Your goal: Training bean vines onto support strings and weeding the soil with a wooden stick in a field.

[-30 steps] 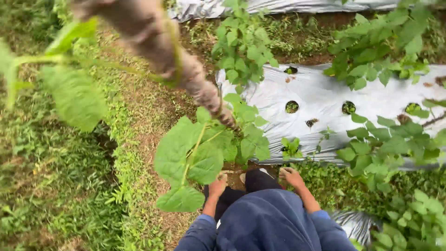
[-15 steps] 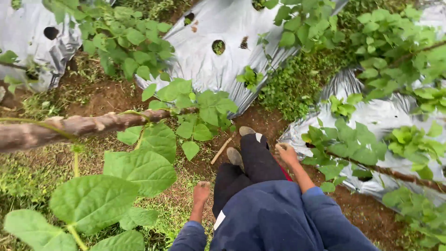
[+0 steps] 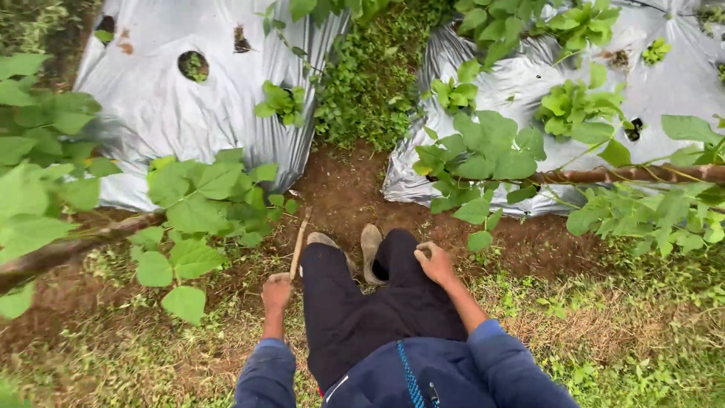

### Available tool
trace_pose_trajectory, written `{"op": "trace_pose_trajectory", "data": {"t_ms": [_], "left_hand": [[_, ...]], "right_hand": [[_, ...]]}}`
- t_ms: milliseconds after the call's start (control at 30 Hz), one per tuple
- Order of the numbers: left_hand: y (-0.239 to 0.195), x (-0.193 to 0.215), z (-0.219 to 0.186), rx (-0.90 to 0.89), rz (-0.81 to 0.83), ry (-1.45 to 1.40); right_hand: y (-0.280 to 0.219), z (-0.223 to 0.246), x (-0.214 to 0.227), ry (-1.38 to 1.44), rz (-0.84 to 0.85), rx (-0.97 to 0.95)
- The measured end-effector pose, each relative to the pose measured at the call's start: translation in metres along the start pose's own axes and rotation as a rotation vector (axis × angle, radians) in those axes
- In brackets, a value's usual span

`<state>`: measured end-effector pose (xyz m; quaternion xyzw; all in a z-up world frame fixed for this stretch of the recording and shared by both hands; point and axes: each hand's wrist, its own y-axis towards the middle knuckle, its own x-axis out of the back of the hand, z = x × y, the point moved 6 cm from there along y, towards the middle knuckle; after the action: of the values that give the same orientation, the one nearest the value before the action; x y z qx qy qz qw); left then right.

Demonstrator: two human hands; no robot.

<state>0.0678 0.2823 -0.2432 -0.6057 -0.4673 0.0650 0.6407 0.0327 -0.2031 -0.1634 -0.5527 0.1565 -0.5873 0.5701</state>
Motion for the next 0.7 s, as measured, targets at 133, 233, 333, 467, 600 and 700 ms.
{"op": "trace_pose_trajectory", "data": {"t_ms": [133, 233, 333, 467, 600, 700], "left_hand": [[0.093, -0.061, 0.002, -0.054, -0.008, 0.038], [0.178, -0.114, 0.035, -0.034, -0.01, -0.125], [0.28, -0.169, 0.066, -0.153, 0.024, 0.106], [0.376, -0.242, 0.133, 0.01, 0.032, 0.277], [0.463, -0.311, 0.195, 0.015, -0.066, 0.104], [0.5, -0.345, 0.218, -0.182, -0.057, 0.216]], "right_hand": [[0.032, 0.016, -0.012, -0.074, -0.046, 0.087], [0.092, 0.029, -0.036, -0.152, -0.145, 0.184], [0.164, 0.048, -0.063, -0.192, -0.327, 0.321], [0.257, 0.068, -0.107, -0.308, -0.364, 0.575], [0.287, 0.101, -0.113, -0.301, -0.461, 0.828], [0.295, 0.084, -0.118, -0.215, -0.354, 0.762]]}}
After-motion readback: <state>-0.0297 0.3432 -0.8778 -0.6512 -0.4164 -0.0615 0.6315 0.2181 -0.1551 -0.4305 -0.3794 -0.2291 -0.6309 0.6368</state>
